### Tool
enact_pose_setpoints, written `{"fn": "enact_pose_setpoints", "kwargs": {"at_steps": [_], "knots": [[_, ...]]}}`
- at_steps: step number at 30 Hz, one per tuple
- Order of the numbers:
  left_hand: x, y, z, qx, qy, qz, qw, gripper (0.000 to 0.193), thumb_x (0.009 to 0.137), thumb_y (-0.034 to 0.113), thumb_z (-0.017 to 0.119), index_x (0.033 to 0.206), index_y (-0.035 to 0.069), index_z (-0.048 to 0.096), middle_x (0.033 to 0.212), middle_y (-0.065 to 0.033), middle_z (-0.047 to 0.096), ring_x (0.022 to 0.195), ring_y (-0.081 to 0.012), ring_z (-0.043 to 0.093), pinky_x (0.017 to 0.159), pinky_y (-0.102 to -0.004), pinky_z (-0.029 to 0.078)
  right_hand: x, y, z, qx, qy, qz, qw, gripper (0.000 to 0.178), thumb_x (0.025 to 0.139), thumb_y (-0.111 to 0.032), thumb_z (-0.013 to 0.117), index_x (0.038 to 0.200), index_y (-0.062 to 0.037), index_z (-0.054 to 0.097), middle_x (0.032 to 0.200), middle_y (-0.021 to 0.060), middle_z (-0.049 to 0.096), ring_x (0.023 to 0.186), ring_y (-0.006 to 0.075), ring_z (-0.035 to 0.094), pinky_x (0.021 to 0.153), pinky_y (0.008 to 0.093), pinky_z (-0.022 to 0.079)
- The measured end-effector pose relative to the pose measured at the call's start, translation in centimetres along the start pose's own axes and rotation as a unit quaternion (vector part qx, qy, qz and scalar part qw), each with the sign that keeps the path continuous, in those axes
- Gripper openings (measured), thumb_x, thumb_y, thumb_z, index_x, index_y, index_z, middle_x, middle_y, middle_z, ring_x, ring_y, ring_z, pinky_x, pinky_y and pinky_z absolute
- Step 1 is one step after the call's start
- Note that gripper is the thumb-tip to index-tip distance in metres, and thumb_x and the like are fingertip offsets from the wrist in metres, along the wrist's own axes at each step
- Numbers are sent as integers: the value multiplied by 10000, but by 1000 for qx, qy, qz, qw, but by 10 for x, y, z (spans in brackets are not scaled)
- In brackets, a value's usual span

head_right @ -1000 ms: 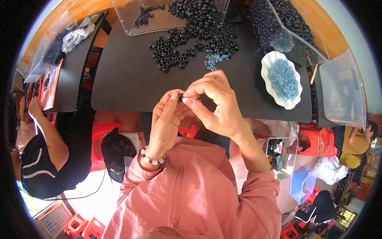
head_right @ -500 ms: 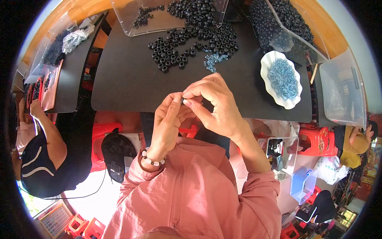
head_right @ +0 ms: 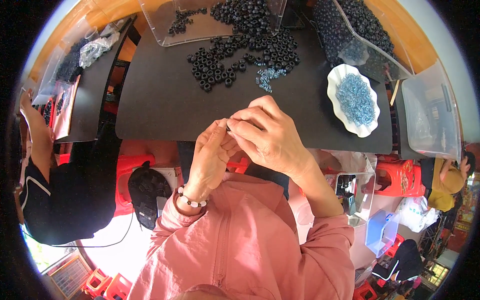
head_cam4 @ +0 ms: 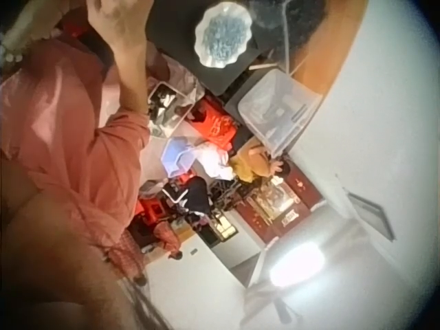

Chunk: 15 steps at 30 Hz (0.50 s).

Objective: The person assembles small black plastic rings with blue spacers by hand at a work table.

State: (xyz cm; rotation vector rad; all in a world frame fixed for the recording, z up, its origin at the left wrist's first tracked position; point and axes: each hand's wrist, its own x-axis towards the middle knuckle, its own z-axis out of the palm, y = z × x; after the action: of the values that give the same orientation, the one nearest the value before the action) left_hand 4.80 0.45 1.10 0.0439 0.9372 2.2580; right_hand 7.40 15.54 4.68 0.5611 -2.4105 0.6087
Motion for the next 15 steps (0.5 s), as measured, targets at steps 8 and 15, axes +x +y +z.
{"fn": "enact_pose_setpoints", "kwargs": {"at_steps": [8, 15], "knots": [[-4, 2, 10, 48, 9, 53, 997, 195, 995, 241, 441, 896, 82, 496, 843, -13, 603, 819, -99, 615, 779, -268, 501, -5, 3, 2, 82, 20, 38, 996, 210, 680, -2, 703, 863, -50, 614, 899, 20, 644, 791, 243, 553, 652, 313, 498], [-2, -4, 8, 49, 16, 87, 995, 186, 991, 220, 458, 859, 90, 479, 756, 41, 519, 702, -31, 532, 693, -225, 480, -11, -5, 10, 14, 62, 14, 998, 203, 678, 15, 691, 859, -42, 619, 902, 25, 643, 784, 236, 553, 622, 304, 500]]}}
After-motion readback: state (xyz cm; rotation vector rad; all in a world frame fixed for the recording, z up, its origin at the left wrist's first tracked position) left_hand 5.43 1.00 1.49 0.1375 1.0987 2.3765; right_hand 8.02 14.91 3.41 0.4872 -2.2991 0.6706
